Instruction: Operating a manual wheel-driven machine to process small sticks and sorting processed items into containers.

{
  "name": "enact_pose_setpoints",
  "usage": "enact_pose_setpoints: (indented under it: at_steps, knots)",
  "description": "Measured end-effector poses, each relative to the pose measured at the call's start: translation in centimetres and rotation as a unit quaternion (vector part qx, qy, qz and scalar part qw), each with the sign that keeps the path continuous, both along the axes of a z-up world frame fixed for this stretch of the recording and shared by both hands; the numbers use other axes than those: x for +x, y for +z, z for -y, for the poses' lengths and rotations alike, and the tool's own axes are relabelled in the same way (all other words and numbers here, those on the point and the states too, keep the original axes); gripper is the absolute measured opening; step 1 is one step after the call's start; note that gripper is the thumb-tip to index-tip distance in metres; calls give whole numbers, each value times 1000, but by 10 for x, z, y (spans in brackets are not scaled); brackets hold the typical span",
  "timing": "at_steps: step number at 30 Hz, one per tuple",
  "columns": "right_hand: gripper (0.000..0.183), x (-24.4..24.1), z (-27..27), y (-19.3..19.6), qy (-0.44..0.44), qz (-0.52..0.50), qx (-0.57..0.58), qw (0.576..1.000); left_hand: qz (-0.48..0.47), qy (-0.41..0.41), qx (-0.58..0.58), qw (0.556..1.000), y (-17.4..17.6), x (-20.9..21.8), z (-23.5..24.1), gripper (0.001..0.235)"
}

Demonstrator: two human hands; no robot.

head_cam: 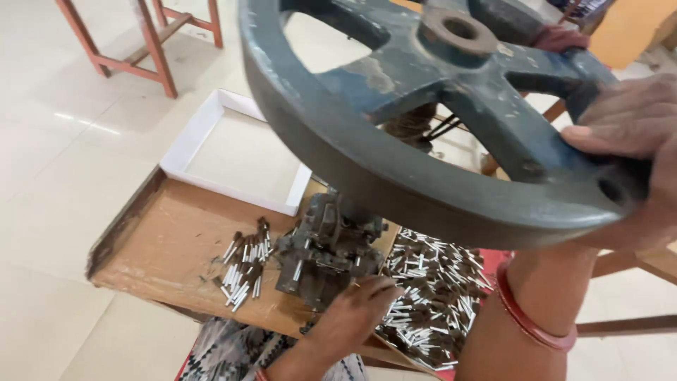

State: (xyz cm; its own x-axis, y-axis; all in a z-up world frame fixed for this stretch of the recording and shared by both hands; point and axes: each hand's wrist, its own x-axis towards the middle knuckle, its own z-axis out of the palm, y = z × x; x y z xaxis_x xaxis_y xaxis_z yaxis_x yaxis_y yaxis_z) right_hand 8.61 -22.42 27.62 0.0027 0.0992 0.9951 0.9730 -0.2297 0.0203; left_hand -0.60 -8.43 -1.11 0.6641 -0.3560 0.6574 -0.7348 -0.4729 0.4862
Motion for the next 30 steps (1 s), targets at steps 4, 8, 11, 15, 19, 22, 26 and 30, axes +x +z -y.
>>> enact_pose_setpoints:
  at_steps: [4,8,11,15,19,22,26,30]
  knots:
    - [41,21,-17,0,53,19,-2,998,66,103,137,983,-39,12,-61,28]
    - [41,33,-17,-3,82,39,7,996,-163,370,75,912,-35,23,-182,16]
    - [41,42,-22,-3,111,53,7,992,-122,372,87,916,-64,27,-215,10]
    - [41,39,-18,7,136,81,0,987,-189,371,200,887,-71,32,-217,8]
    - [41,37,4,20,140,112,-12,984,-167,353,101,915,-46,25,-204,15]
    - [41,32,30,24,131,128,-21,983,-227,345,7,911,-25,15,-166,18]
    - [41,39,48,20,151,146,-22,977,-217,247,-91,940,-13,5,-104,20]
    - [47,26,51,17,131,103,-23,986,-111,218,-10,970,1,10,-68,19]
